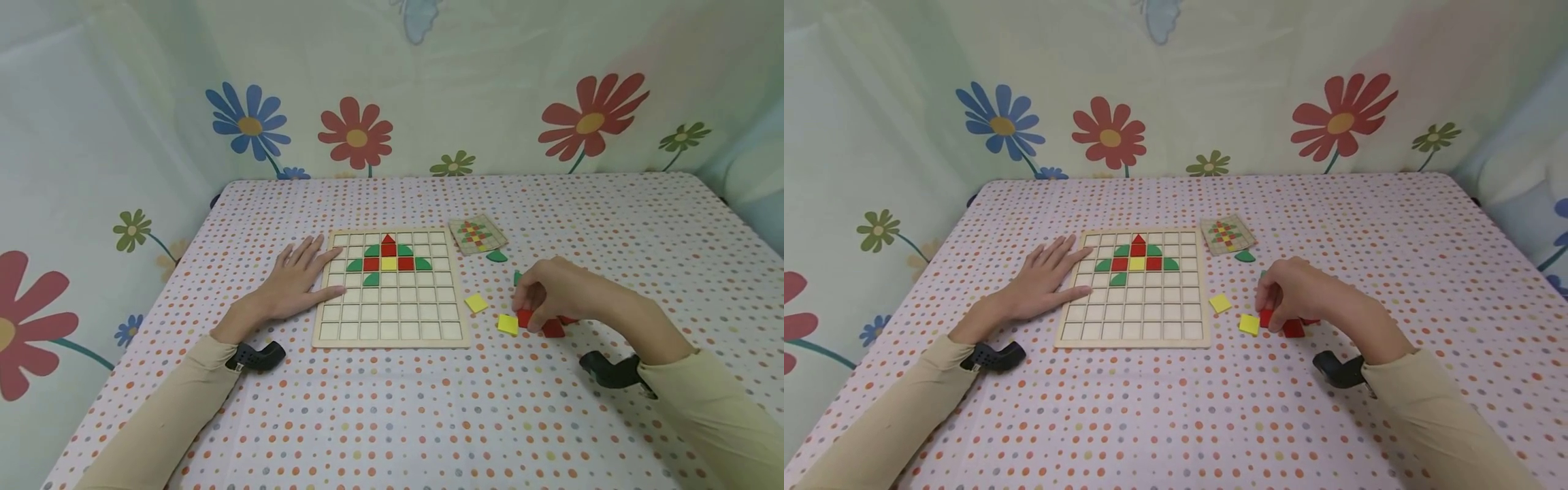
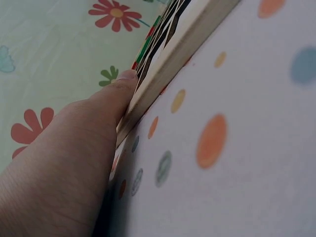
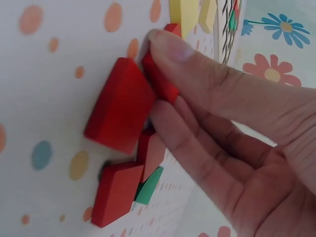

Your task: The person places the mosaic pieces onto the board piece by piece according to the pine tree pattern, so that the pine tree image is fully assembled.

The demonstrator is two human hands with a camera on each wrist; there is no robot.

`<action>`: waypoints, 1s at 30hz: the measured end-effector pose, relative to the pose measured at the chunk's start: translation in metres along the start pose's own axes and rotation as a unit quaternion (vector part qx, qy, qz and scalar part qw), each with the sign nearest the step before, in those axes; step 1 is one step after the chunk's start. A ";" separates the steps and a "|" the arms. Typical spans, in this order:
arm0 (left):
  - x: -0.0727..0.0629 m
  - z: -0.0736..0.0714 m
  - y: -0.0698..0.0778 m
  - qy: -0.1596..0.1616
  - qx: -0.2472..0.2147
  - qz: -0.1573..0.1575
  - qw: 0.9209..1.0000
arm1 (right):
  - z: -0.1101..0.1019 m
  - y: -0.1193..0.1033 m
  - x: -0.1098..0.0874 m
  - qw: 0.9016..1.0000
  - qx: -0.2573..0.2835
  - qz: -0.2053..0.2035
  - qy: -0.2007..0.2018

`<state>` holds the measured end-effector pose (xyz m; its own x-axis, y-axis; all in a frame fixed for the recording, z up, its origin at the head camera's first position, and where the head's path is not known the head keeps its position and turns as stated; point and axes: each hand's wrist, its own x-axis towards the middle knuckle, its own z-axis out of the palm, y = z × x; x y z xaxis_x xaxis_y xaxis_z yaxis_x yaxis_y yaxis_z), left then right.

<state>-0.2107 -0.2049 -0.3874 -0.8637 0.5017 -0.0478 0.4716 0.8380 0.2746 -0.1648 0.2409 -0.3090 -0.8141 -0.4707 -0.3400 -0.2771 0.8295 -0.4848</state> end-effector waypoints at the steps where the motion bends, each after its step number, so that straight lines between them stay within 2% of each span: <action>1: 0.000 0.000 -0.001 0.000 -0.001 -0.001 1.000 | 0.001 0.001 0.000 1.000 0.001 -0.003 -0.001; 10: -0.002 0.001 -0.002 0.000 0.000 -0.005 1.000 | 0.004 0.013 -0.003 0.997 0.053 -0.062 -0.001; 16: -0.001 0.000 0.000 0.007 -0.005 0.003 1.000 | -0.002 0.009 -0.001 0.997 0.035 -0.062 0.009; 23: 0.000 0.000 0.000 -0.001 -0.001 -0.003 1.000 | -0.013 -0.017 0.021 0.995 0.013 -0.094 0.029; 30: 0.001 0.000 0.001 0.000 -0.001 0.001 1.000 | -0.011 -0.054 0.058 0.989 0.013 -0.140 0.057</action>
<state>-0.2112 -0.2038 -0.3869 -0.8625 0.5038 -0.0478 0.4732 0.8363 0.2768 -0.2025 0.1716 -0.2936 -0.7599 -0.6425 -0.0986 -0.4875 0.6636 -0.5674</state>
